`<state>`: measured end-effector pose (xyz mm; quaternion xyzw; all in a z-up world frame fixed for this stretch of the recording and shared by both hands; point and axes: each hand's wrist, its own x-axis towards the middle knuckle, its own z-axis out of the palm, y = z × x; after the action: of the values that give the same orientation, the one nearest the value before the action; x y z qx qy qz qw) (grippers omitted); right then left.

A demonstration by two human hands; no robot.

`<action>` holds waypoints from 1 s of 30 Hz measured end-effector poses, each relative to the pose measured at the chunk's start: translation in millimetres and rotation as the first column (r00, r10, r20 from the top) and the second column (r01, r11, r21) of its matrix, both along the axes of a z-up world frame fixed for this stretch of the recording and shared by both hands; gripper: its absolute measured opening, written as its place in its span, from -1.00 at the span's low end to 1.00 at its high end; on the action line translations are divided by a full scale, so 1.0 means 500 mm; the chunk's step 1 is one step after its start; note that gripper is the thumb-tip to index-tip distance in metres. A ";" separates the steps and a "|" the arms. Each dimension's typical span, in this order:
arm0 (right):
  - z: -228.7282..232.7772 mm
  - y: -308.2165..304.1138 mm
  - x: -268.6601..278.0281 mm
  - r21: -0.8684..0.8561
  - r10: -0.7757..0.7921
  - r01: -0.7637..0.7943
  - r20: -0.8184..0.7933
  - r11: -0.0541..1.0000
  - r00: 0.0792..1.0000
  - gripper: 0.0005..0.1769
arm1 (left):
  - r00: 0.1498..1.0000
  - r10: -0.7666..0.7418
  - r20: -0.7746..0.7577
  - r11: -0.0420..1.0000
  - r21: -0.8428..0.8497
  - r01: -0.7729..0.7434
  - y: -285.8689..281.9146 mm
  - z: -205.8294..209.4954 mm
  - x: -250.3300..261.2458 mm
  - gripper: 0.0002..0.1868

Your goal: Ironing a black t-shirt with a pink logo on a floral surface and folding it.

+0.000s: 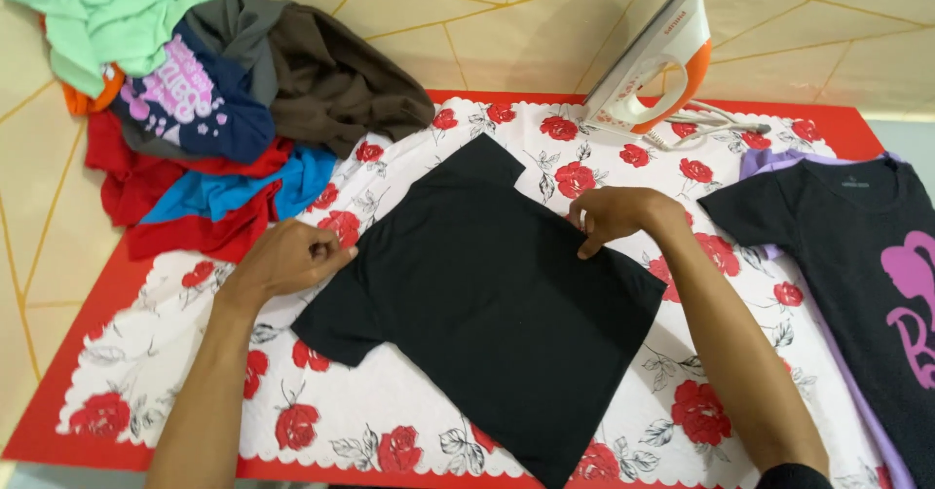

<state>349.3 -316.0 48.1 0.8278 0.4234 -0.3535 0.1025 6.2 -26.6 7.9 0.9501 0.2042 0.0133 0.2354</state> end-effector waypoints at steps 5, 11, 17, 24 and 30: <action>-0.012 -0.020 0.055 0.071 -0.144 0.166 -0.248 0.983 0.958 -0.42 | 0.996 0.043 0.080 0.999 -0.035 -0.040 -0.023 0.015 0.010 -0.61; 0.034 -0.049 0.049 0.107 -0.218 0.265 -0.324 0.958 0.920 -0.56 | 0.997 0.027 0.069 0.999 0.016 -0.029 -0.059 0.022 0.067 -0.66; 0.016 -0.070 0.069 0.014 -0.178 0.190 -0.289 0.982 0.941 -0.63 | 0.994 -0.093 0.062 0.991 0.104 0.086 -0.074 0.029 0.204 -0.70; -0.001 -0.079 0.104 -0.038 -0.198 0.197 -0.340 0.980 0.919 -0.68 | 0.946 -0.177 0.274 0.973 0.194 0.125 -0.035 -0.095 0.435 -0.60; 0.041 -0.086 0.082 -0.108 -0.118 0.087 -0.318 0.990 0.941 -0.61 | 0.995 0.046 0.084 0.999 0.000 -0.047 -0.009 -0.154 0.538 -0.43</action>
<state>390.1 -358.7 68.5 0.7738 0.3741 -0.5086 0.0510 275.5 -31.1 -69.2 0.9440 0.2162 0.0589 0.2423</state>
